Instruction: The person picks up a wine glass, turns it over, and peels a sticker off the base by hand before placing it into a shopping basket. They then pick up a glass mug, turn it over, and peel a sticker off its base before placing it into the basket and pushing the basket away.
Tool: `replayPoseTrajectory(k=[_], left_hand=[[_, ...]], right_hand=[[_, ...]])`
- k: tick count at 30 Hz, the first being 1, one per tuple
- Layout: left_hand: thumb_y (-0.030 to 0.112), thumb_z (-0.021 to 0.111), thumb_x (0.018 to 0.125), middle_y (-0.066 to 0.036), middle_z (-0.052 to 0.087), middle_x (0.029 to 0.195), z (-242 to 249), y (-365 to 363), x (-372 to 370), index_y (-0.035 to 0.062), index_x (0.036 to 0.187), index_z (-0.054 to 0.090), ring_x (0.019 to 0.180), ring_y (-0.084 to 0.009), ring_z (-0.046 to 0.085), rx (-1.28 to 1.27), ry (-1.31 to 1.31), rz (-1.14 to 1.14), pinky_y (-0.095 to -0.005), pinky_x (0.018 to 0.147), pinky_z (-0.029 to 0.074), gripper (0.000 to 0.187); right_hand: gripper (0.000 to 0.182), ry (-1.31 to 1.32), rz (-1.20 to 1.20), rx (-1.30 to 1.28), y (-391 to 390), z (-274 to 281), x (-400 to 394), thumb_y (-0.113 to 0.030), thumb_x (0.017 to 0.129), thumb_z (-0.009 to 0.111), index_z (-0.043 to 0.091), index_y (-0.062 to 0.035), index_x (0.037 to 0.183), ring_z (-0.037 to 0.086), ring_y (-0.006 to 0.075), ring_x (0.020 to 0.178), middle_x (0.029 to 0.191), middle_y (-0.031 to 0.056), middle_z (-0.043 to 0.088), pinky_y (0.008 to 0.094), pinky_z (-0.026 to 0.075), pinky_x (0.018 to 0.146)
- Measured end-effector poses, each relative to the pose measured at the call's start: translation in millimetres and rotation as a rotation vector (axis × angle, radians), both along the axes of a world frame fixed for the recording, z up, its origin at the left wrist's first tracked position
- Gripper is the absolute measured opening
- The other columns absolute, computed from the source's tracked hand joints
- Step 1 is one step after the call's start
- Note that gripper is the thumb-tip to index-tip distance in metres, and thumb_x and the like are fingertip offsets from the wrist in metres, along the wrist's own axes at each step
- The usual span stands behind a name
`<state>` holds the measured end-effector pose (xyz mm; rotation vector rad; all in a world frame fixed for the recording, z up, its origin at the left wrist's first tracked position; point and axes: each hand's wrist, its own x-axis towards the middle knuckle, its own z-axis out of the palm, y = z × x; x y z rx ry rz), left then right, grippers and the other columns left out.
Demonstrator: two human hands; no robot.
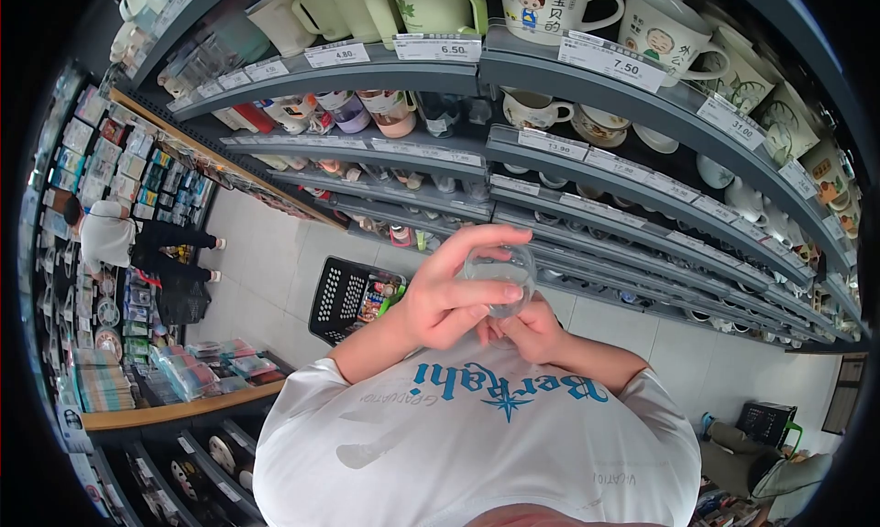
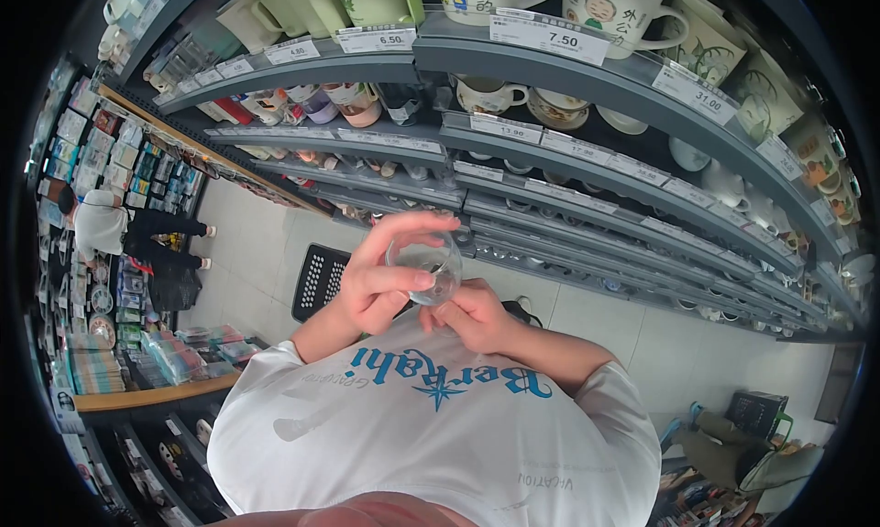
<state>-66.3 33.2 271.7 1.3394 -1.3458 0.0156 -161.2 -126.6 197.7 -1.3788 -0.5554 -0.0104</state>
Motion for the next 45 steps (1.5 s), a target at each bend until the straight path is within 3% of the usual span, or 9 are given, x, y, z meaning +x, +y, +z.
replayPoseTrajectory(k=[5, 11, 13, 22, 28, 33, 40, 43, 45], left_hand=[[0.03, 0.061, 0.093, -0.03, 0.044, 0.133, 11, -2, -7, 0.0157, 0.114, 0.062, 0.114, -0.0437, 0.056, 0.041, -0.104, 0.063, -0.0453, 0.081, 0.054, 0.025], [0.03, 0.079, 0.076, -0.028, 0.043, 0.135, 9, -7, -12, 0.0158, 0.114, 0.065, 0.109, -0.04, 0.059, 0.077, -0.133, 0.157, -0.0389, 0.074, 0.059, 0.044], [0.019, 0.082, 0.068, -0.021, 0.045, 0.137, 11, -8, -14, 0.0168, 0.114, 0.068, 0.108, -0.0316, 0.06, 0.118, -0.191, 0.279, -0.0346, 0.075, 0.057, 0.048], [0.025, 0.079, 0.075, -0.028, 0.042, 0.134, 8, -6, -11, 0.0153, 0.112, 0.065, 0.11, -0.0423, 0.058, 0.067, -0.117, 0.135, -0.0406, 0.076, 0.061, 0.041], [0.027, 0.081, 0.072, -0.029, 0.04, 0.134, 7, -3, -3, 0.0164, 0.113, 0.062, 0.111, -0.0437, 0.058, -0.003, -0.082, -0.017, -0.0445, 0.08, 0.059, 0.046], [0.02, 0.078, 0.078, -0.031, 0.039, 0.134, 6, -3, -6, 0.0138, 0.113, 0.061, 0.107, -0.0428, 0.06, -0.004, -0.005, 0.054, -0.0466, 0.083, 0.056, 0.04], [0.01, 0.07, 0.083, -0.029, 0.042, 0.131, -4, 1, -5, 0.0065, 0.113, 0.058, 0.104, -0.0395, 0.061, 0.026, 0.019, 0.168, -0.0444, 0.081, 0.055, 0.032], [0.014, 0.068, 0.087, -0.028, 0.041, 0.13, -11, 3, 5, 0.0061, 0.114, 0.056, 0.102, -0.0386, 0.062, -0.04, 0.164, 0.056, -0.0451, 0.081, 0.055, 0.031], [0.016, 0.065, 0.089, -0.028, 0.041, 0.131, -14, 4, 9, 0.0066, 0.114, 0.054, 0.102, -0.0387, 0.061, -0.117, 0.307, -0.027, -0.045, 0.08, 0.056, 0.029]], right_hand=[[0.017, -0.078, -0.111, -0.11, -2, -1, 0, -0.011, 0.098, 0.048, 0.062, -0.0016, 0.097, 0.063, 0.0203, 0.068, 0.081, 0.0071, 0.065, 0.0309, 0.049, 0.06], [0.017, -0.19, -0.292, -0.194, -4, 4, 2, -0.008, 0.095, 0.051, 0.063, -0.001, 0.105, 0.066, 0.0274, 0.073, 0.087, 0.0121, 0.066, 0.0351, 0.051, 0.064], [0.018, -0.156, -0.32, -0.205, -5, 4, 1, -0.007, 0.094, 0.052, 0.063, -0.0011, 0.106, 0.066, 0.0283, 0.073, 0.087, 0.0128, 0.066, 0.0358, 0.051, 0.064], [0.016, -0.212, -0.371, -0.282, -11, 11, 5, -0.006, 0.089, 0.057, 0.067, -0.0021, 0.102, 0.066, 0.0268, 0.074, 0.083, 0.0111, 0.066, 0.0328, 0.05, 0.063], [0.014, -0.008, -0.027, -0.044, -16, 10, 5, -0.004, 0.087, 0.061, 0.068, -0.0026, 0.099, 0.067, 0.0216, 0.073, 0.086, 0.0097, 0.069, 0.0315, 0.051, 0.063], [0.011, -0.091, -0.294, -0.186, -7, 8, 3, -0.003, 0.086, 0.06, 0.068, -0.0016, 0.095, 0.065, 0.0204, 0.064, 0.075, 0.0087, 0.066, 0.0292, 0.048, 0.056], [0.006, -0.123, -0.394, -0.248, -2, 13, 4, -0.003, 0.085, 0.061, 0.066, 0.0, 0.087, 0.058, 0.0219, 0.056, 0.07, 0.0089, 0.062, 0.0305, 0.044, 0.052], [0.009, -0.023, -0.271, -0.271, -4, 10, 4, -0.008, 0.087, 0.061, 0.063, 0.0005, 0.088, 0.06, 0.0203, 0.063, 0.074, 0.0084, 0.064, 0.0301, 0.047, 0.058], [0.015, 0.082, 0.115, 0.115, 0, 3, 11, -0.013, 0.09, 0.059, 0.059, 0.0003, 0.095, 0.061, 0.0178, 0.073, 0.083, 0.0087, 0.065, 0.0309, 0.048, 0.068]])
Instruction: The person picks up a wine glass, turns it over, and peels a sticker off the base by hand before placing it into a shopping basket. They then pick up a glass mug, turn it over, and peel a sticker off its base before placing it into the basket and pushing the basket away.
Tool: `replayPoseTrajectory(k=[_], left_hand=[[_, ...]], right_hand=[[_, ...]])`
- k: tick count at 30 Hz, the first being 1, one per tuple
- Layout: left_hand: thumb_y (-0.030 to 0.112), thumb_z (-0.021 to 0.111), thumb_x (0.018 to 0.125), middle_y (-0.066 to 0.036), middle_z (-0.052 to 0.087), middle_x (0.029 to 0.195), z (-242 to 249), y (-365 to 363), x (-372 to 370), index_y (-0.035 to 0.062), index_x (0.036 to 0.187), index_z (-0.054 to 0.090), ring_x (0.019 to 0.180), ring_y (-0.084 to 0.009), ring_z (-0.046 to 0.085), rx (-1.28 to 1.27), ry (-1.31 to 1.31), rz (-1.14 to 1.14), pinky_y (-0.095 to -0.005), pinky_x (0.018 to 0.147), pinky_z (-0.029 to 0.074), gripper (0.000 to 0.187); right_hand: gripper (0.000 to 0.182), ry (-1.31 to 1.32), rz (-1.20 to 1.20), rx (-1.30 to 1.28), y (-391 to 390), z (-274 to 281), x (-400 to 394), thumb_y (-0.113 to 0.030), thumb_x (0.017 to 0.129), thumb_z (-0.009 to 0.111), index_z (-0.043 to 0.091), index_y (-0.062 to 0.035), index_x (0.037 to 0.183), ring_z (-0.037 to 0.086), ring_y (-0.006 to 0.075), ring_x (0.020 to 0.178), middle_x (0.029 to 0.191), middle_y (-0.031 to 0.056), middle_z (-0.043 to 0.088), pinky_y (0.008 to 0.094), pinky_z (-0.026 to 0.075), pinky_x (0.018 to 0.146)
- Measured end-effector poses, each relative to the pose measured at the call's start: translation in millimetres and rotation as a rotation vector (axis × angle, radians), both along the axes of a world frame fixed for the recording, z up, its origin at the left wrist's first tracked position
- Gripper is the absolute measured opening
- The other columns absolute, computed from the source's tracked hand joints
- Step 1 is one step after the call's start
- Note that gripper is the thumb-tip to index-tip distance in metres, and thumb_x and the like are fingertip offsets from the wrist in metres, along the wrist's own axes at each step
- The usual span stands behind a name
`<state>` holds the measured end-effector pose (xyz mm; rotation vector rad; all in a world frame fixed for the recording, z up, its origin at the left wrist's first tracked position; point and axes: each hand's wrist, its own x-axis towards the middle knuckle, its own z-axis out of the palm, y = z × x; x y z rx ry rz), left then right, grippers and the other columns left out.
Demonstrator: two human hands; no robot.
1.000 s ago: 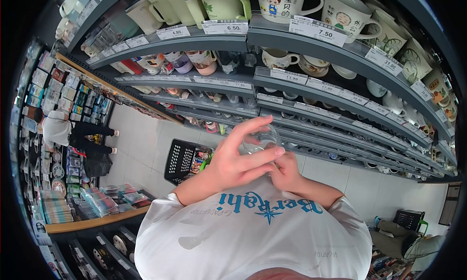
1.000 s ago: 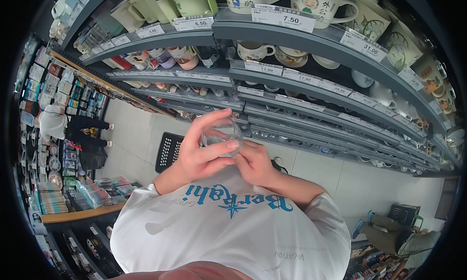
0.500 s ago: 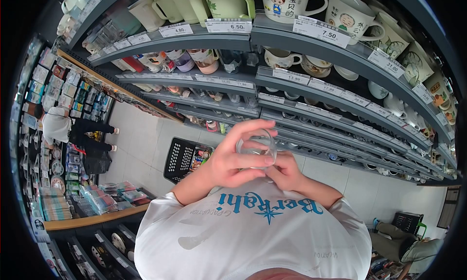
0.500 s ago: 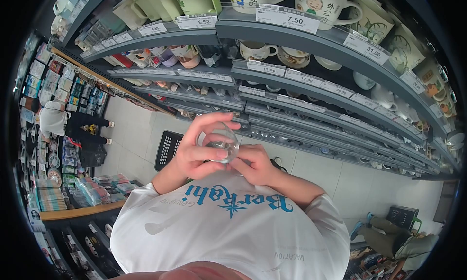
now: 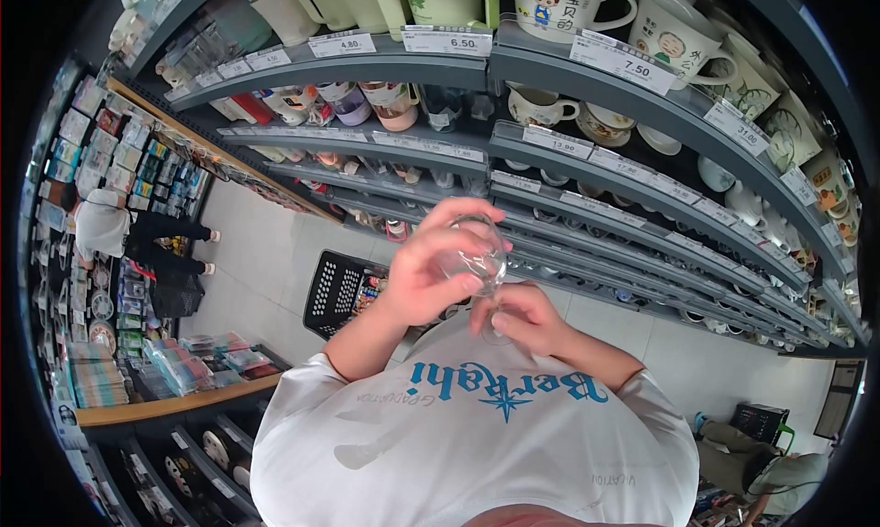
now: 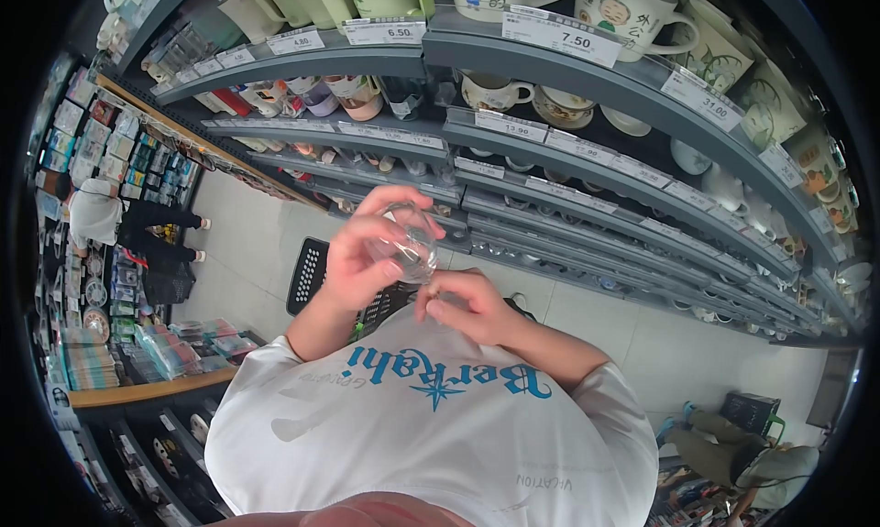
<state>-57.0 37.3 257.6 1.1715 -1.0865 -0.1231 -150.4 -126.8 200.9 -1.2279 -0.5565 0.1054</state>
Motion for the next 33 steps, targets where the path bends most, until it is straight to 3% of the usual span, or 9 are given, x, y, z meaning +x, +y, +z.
replayPoseTrajectory(k=[1, 3, 7, 9, 11, 19, 21, 23, 33], left_hand=[[0.017, 0.063, 0.091, -0.028, 0.04, 0.131, -1, 2, 2, 0.0072, 0.114, 0.053, 0.102, -0.0387, 0.061, -0.086, 0.135, -0.081, -0.0449, 0.078, 0.057, 0.028], [0.019, 0.062, 0.091, -0.028, 0.039, 0.131, -2, 5, 5, 0.0086, 0.116, 0.051, 0.102, -0.0393, 0.06, -0.101, 0.206, -0.115, -0.0448, 0.077, 0.058, 0.029], [0.024, 0.058, 0.093, -0.027, 0.038, 0.133, -10, 8, 6, 0.0127, 0.122, 0.044, 0.106, -0.04, 0.057, -0.137, 0.413, -0.209, -0.0459, 0.074, 0.061, 0.034], [0.023, 0.057, 0.093, -0.027, 0.037, 0.133, -13, 7, 5, 0.0135, 0.124, 0.043, 0.107, -0.04, 0.056, -0.22, 0.537, -0.242, -0.0469, 0.074, 0.061, 0.035], [0.024, 0.058, 0.093, -0.026, 0.038, 0.134, -16, 8, 5, 0.0125, 0.126, 0.041, 0.108, -0.0388, 0.056, -0.258, 0.584, -0.251, -0.047, 0.074, 0.06, 0.039], [0.026, 0.064, 0.089, -0.021, 0.045, 0.126, -14, 25, 2, 0.0092, 0.124, 0.042, 0.1, -0.033, 0.06, -0.217, 0.636, -0.138, -0.0425, 0.069, 0.06, 0.045], [0.026, 0.065, 0.088, -0.02, 0.046, 0.124, -15, 31, 2, 0.009, 0.124, 0.042, 0.097, -0.0321, 0.061, -0.211, 0.644, -0.125, -0.0413, 0.067, 0.06, 0.045], [0.012, 0.065, 0.087, -0.019, 0.048, 0.124, -16, 38, 2, 0.0087, 0.125, 0.043, 0.099, -0.0288, 0.062, -0.285, 0.702, -0.195, -0.0405, 0.071, 0.061, 0.044], [0.008, 0.065, 0.085, -0.019, 0.048, 0.122, -19, 78, 2, 0.0085, 0.125, 0.043, 0.096, -0.0284, 0.063, -0.273, 0.7, -0.094, -0.0399, 0.068, 0.061, 0.047]], right_hand=[[0.015, 0.0, 0.005, -0.002, 1, 2, 0, -0.013, 0.09, 0.059, 0.059, 0.0003, 0.095, 0.061, 0.0178, 0.073, 0.083, 0.0087, 0.065, 0.0309, 0.048, 0.068], [0.027, 0.124, 0.267, 0.088, 3, 10, -1, -0.022, 0.09, 0.061, 0.056, -0.0006, 0.106, 0.06, 0.0159, 0.081, 0.09, 0.0084, 0.063, 0.0312, 0.048, 0.075], [0.039, 0.126, 0.378, 0.114, 11, 11, 3, -0.03, 0.086, 0.066, 0.054, -0.0017, 0.109, 0.059, 0.0155, 0.08, 0.091, 0.0076, 0.061, 0.0297, 0.047, 0.072], [0.046, 0.301, 0.516, 0.185, 13, 16, 3, -0.035, 0.082, 0.07, 0.054, -0.0024, 0.111, 0.058, 0.0146, 0.08, 0.09, 0.0063, 0.059, 0.0286, 0.047, 0.073], [0.041, 0.411, 0.551, 0.227, 16, 21, 4, -0.031, 0.081, 0.069, 0.056, -0.0025, 0.107, 0.057, 0.0134, 0.08, 0.09, 0.0056, 0.059, 0.0277, 0.046, 0.074], [0.014, 0.292, 0.428, -0.055, 35, 14, 9, -0.013, 0.08, 0.064, 0.06, -0.0029, 0.089, 0.056, 0.0104, 0.083, 0.087, 0.0013, 0.061, 0.027, 0.045, 0.078], [0.013, 0.289, 0.428, -0.062, 41, 15, 8, -0.011, 0.08, 0.064, 0.06, -0.0028, 0.089, 0.056, 0.0103, 0.083, 0.087, 0.0012, 0.061, 0.0269, 0.045, 0.078], [0.011, 0.285, 0.427, -0.069, 48, 16, 9, -0.008, 0.08, 0.064, 0.06, -0.0027, 0.088, 0.056, 0.0102, 0.083, 0.087, 0.0012, 0.061, 0.0269, 0.045, 0.078], [0.009, 0.274, 0.409, -0.133, 86, 12, 12, -0.008, 0.08, 0.064, 0.06, -0.0023, 0.086, 0.056, 0.0093, 0.081, 0.084, 0.001, 0.06, 0.0254, 0.045, 0.075]])
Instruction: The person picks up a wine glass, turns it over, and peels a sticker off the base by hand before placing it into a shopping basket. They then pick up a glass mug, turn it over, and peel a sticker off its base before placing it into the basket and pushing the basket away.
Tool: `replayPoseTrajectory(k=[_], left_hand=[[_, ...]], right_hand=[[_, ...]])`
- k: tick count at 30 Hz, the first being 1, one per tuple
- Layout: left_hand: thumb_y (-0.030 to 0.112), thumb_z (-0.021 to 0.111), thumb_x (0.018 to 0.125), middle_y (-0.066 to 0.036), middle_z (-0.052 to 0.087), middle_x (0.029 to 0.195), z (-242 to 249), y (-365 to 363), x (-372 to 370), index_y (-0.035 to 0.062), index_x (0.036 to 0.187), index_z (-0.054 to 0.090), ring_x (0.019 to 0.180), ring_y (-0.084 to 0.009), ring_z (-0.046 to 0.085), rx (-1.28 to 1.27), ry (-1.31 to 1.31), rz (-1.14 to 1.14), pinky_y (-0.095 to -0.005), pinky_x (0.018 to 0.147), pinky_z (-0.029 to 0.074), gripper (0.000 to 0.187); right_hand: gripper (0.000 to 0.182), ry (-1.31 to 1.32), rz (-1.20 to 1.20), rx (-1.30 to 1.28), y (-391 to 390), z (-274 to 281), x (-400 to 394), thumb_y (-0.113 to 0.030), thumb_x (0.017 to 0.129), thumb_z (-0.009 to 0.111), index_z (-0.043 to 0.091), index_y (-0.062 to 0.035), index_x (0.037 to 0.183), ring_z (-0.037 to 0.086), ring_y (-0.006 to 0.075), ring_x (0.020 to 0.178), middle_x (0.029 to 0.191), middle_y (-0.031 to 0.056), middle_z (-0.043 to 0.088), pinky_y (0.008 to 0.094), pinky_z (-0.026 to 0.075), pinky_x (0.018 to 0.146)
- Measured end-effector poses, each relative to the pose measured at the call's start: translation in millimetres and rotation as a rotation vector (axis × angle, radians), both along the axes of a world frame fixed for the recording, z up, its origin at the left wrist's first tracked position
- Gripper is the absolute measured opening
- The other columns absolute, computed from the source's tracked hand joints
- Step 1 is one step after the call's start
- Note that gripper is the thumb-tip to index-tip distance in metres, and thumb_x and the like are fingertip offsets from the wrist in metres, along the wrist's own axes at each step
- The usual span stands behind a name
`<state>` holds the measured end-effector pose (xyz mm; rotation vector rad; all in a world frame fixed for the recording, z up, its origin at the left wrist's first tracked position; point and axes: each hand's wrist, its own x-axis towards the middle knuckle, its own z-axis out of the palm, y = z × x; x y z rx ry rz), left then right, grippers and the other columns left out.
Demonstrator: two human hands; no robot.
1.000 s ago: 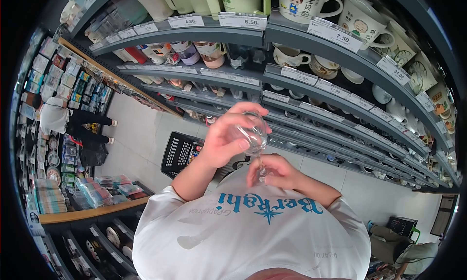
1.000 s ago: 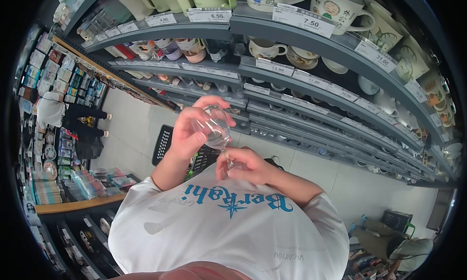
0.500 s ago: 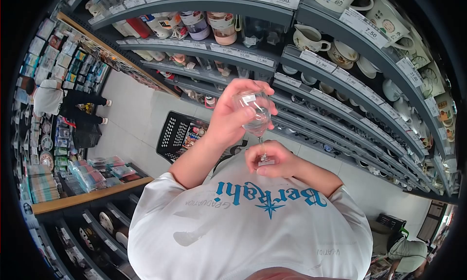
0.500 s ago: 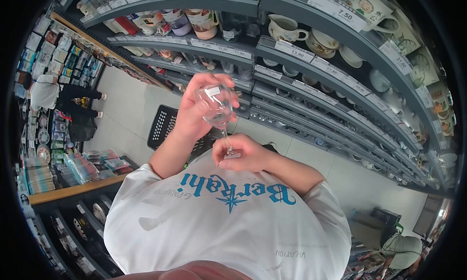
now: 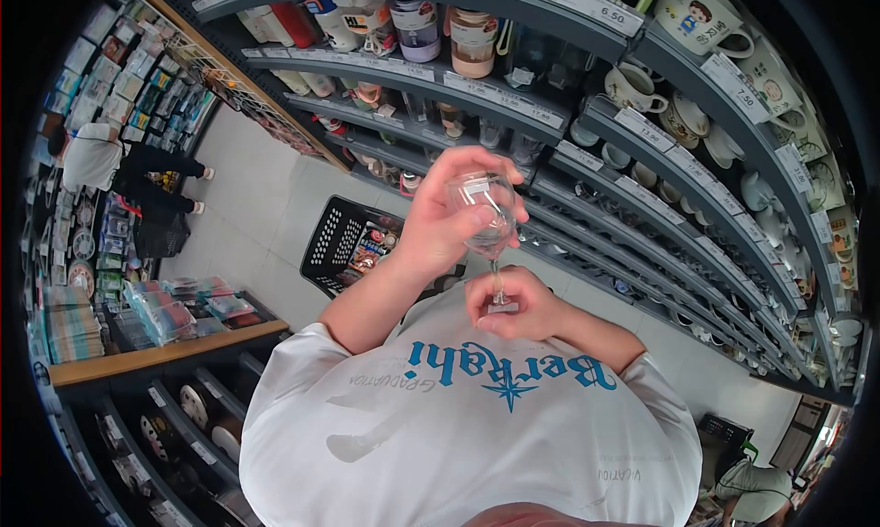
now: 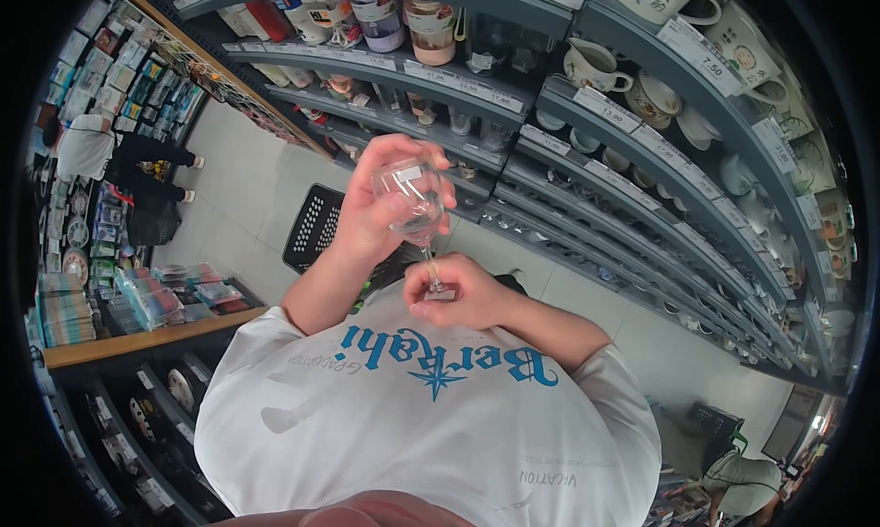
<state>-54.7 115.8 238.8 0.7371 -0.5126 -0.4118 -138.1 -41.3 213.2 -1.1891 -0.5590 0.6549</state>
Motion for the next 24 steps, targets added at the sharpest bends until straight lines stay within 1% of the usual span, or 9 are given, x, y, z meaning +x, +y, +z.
replayPoseTrajectory(k=[2, 5, 9, 11, 14, 16, 19, 22, 24], left_hand=[[0.007, 0.065, 0.084, -0.018, 0.048, 0.121, -2, 7, 1, 0.0081, 0.125, 0.042, 0.096, -0.0282, 0.063, -0.048, -0.069, -0.026, -0.0401, 0.068, 0.061, 0.047], [0.007, 0.065, 0.085, -0.018, 0.048, 0.119, -2, 20, -1, 0.0075, 0.123, 0.043, 0.095, -0.028, 0.063, -0.026, -0.082, 0.001, -0.04, 0.068, 0.061, 0.045], [0.009, 0.066, 0.084, -0.018, 0.048, 0.119, -1, 37, -2, 0.0074, 0.121, 0.043, 0.095, -0.0279, 0.063, 0.016, -0.048, 0.037, -0.0399, 0.068, 0.061, 0.043], [0.027, 0.069, 0.085, -0.019, 0.048, 0.116, -2, 42, -2, 0.0084, 0.121, 0.042, 0.091, -0.0303, 0.063, 0.106, -0.068, 0.083, -0.0396, 0.064, 0.06, 0.049], [0.028, 0.069, 0.085, -0.019, 0.048, 0.116, -9, 47, 2, 0.0088, 0.121, 0.042, 0.091, -0.0301, 0.063, 0.065, -0.125, 0.039, -0.0399, 0.063, 0.059, 0.049], [0.028, 0.069, 0.085, -0.019, 0.048, 0.116, -13, 48, 4, 0.0089, 0.121, 0.042, 0.091, -0.0297, 0.063, 0.052, -0.091, 0.034, -0.0398, 0.063, 0.059, 0.049], [0.029, 0.069, 0.085, -0.019, 0.048, 0.116, -17, 49, 7, 0.0094, 0.122, 0.041, 0.091, -0.0291, 0.062, 0.038, -0.023, 0.027, -0.0397, 0.064, 0.059, 0.05], [0.03, 0.068, 0.086, -0.018, 0.048, 0.117, -18, 47, 9, 0.0105, 0.123, 0.04, 0.091, -0.0288, 0.061, 0.067, 0.014, 0.034, -0.0394, 0.064, 0.059, 0.051], [0.03, 0.068, 0.086, -0.018, 0.048, 0.117, -19, 46, 11, 0.011, 0.124, 0.04, 0.091, -0.0288, 0.061, 0.099, 0.02, 0.044, -0.0392, 0.064, 0.058, 0.051]], right_hand=[[0.009, -0.014, 0.002, -0.017, 7, -1, 1, -0.007, 0.08, 0.064, 0.06, -0.0023, 0.086, 0.056, 0.0093, 0.08, 0.084, 0.0011, 0.06, 0.0253, 0.046, 0.074], [0.008, -0.019, 0.057, 0.033, 18, -5, 3, -0.007, 0.08, 0.064, 0.059, -0.0023, 0.085, 0.056, 0.0094, 0.079, 0.084, 0.0013, 0.06, 0.0255, 0.046, 0.072], [0.008, -0.044, 0.013, 0.006, 37, -7, 4, -0.007, 0.08, 0.065, 0.059, -0.0026, 0.084, 0.056, 0.0095, 0.076, 0.082, 0.0009, 0.06, 0.0255, 0.045, 0.069], [0.009, -0.047, 0.001, 0.021, 43, -9, 5, -0.007, 0.079, 0.065, 0.059, -0.0027, 0.084, 0.056, 0.0094, 0.076, 0.082, 0.0007, 0.06, 0.0256, 0.045, 0.068], [0.009, -0.041, 0.058, 0.105, 46, -16, 10, -0.009, 0.08, 0.064, 0.059, -0.003, 0.083, 0.056, 0.0095, 0.076, 0.08, 0.0004, 0.059, 0.0261, 0.045, 0.069], [0.011, -0.052, 0.105, 0.131, 47, -17, 13, -0.013, 0.081, 0.064, 0.059, -0.0029, 0.082, 0.056, 0.0097, 0.076, 0.078, -0.0001, 0.059, 0.0264, 0.045, 0.07], [0.014, 0.039, 0.042, 0.111, 51, -14, 12, -0.016, 0.081, 0.064, 0.059, -0.0028, 0.08, 0.056, 0.0098, 0.075, 0.077, -0.0003, 0.059, 0.0265, 0.044, 0.071], [0.014, 0.056, -0.044, 0.013, 53, -13, 9, -0.015, 0.08, 0.064, 0.059, -0.0027, 0.08, 0.055, 0.0098, 0.075, 0.077, -0.0003, 0.06, 0.0267, 0.044, 0.071], [0.014, 0.054, -0.051, 0.005, 51, -13, 9, -0.015, 0.08, 0.064, 0.059, -0.0026, 0.08, 0.055, 0.0098, 0.075, 0.078, -0.0002, 0.06, 0.0267, 0.044, 0.071]])
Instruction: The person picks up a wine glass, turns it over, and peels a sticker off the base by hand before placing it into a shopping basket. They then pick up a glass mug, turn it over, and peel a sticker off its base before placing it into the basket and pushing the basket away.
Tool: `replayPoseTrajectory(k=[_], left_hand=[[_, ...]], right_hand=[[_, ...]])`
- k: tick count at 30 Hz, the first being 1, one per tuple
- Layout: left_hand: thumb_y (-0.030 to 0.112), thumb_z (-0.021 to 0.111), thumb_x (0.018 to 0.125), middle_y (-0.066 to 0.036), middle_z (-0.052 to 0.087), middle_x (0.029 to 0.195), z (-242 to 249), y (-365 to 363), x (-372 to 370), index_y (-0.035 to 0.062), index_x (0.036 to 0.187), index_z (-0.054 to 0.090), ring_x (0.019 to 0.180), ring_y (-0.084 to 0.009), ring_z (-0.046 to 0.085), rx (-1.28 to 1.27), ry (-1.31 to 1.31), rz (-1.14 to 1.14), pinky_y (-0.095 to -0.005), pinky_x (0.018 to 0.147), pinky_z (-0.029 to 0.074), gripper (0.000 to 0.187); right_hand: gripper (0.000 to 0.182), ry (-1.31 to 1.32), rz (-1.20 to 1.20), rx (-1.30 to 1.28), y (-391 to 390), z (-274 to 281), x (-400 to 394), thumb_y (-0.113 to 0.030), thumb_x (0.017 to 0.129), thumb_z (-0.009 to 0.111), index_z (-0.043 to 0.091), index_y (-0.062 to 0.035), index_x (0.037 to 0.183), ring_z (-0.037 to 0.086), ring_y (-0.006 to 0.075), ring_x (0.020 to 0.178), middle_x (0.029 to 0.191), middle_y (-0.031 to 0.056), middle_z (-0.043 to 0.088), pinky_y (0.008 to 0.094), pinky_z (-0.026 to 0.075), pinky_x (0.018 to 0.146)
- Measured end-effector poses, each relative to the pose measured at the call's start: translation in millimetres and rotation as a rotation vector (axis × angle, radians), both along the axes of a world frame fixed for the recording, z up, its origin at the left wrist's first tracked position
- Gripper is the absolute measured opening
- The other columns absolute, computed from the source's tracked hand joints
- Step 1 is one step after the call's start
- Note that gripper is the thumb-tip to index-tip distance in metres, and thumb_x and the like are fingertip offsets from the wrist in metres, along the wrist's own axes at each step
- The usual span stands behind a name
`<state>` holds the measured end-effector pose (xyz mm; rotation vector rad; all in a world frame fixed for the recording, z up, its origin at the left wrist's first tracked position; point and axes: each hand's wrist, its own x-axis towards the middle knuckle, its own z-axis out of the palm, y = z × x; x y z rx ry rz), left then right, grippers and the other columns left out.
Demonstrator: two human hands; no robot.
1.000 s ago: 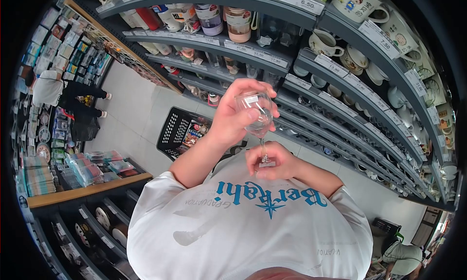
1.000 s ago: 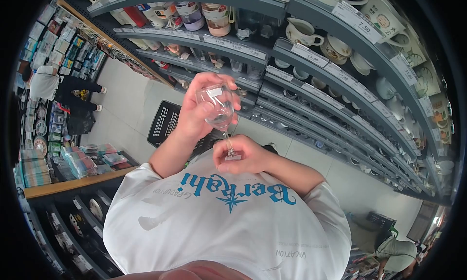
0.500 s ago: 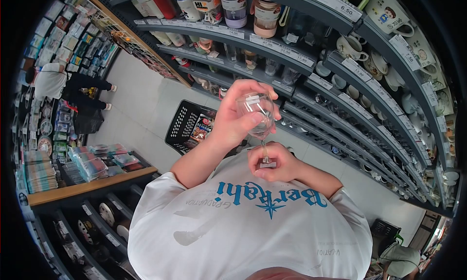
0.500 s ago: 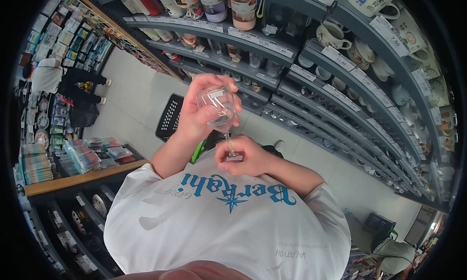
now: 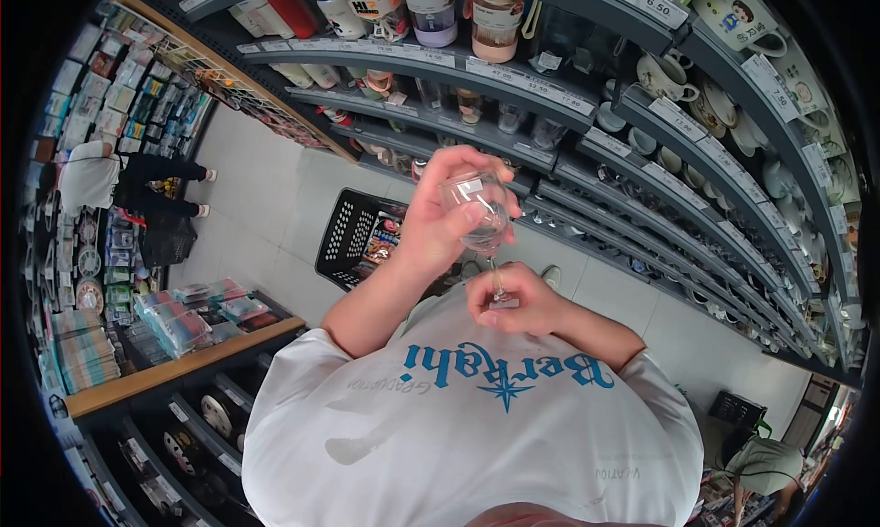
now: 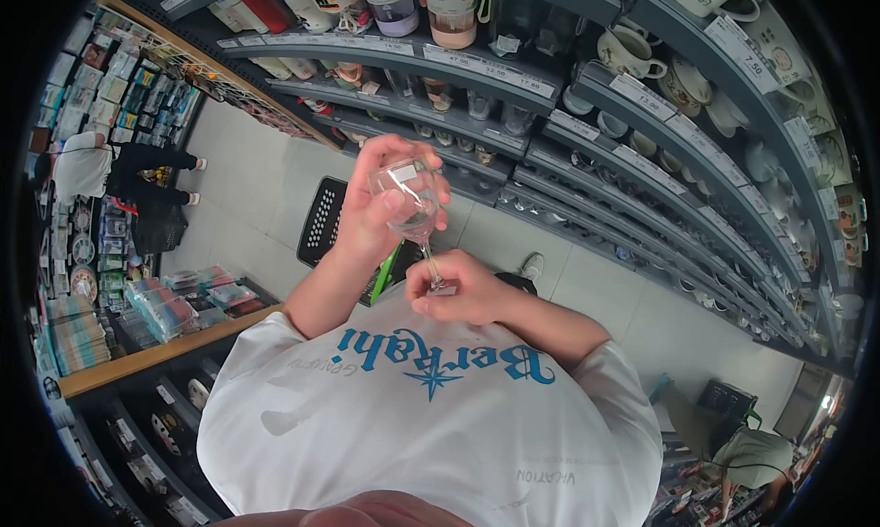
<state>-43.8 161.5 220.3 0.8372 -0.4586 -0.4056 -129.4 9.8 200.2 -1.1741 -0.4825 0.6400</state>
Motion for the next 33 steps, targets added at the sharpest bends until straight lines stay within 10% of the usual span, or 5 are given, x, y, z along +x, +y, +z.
replayPoseTrajectory(k=[12, 20, 21, 24, 33], left_hand=[[0.035, 0.067, 0.087, -0.02, 0.045, 0.128, 13, -47, -5, 0.0161, 0.137, 0.033, 0.101, -0.0346, 0.061, 0.009, 0.166, -0.046, -0.0415, 0.067, 0.058, 0.063], [0.04, 0.094, 0.053, -0.02, 0.063, 0.109, 26, -87, -29, 0.0026, 0.134, 0.034, 0.108, -0.0318, 0.061, 0.229, -0.22, -0.227, -0.0414, 0.09, 0.05, 0.107], [0.019, 0.094, 0.054, -0.015, 0.06, 0.117, 29, -92, -27, 0.005, 0.127, 0.044, 0.11, -0.0277, 0.06, 0.224, -0.428, -0.242, -0.0382, 0.088, 0.051, 0.089], [0.018, 0.093, 0.053, -0.012, 0.061, 0.115, 52, -116, -27, 0.0052, 0.119, 0.053, 0.105, -0.0287, 0.061, 0.288, -0.82, -0.217, -0.0378, 0.086, 0.051, 0.078], [0.017, 0.09, 0.052, -0.011, 0.061, 0.109, 64, -187, -42, 0.0029, 0.117, 0.059, 0.099, -0.0318, 0.06, 0.315, -0.96, -0.161, -0.04, 0.082, 0.05, 0.073]], right_hand=[[0.019, 0.056, -0.152, 0.032, -30, 5, -13, -0.017, 0.08, 0.068, 0.059, -0.0024, 0.087, 0.058, 0.0107, 0.08, 0.082, 0.0024, 0.061, 0.0281, 0.047, 0.073], [0.032, -0.524, -0.568, -0.382, -81, 1, -19, -0.017, 0.075, 0.075, 0.062, -0.0049, 0.102, 0.062, 0.0194, 0.089, 0.098, 0.0085, 0.062, 0.031, 0.05, 0.077], [0.036, -0.539, -0.593, -0.399, -89, -2, -20, -0.018, 0.073, 0.077, 0.063, -0.0058, 0.104, 0.062, 0.022, 0.091, 0.103, 0.0087, 0.061, 0.0319, 0.05, 0.077], [0.044, -0.58, -0.641, -0.452, -120, 1, -19, -0.02, 0.069, 0.08, 0.064, -0.0071, 0.108, 0.061, 0.0243, 0.095, 0.112, 0.0082, 0.059, 0.0333, 0.051, 0.078], [0.04, -0.612, -0.75, -0.396, -180, 3, -29, -0.021, 0.073, 0.079, 0.064, -0.0085, 0.108, 0.058, 0.0224, 0.094, 0.105, 0.007, 0.054, 0.0323, 0.049, 0.076]])
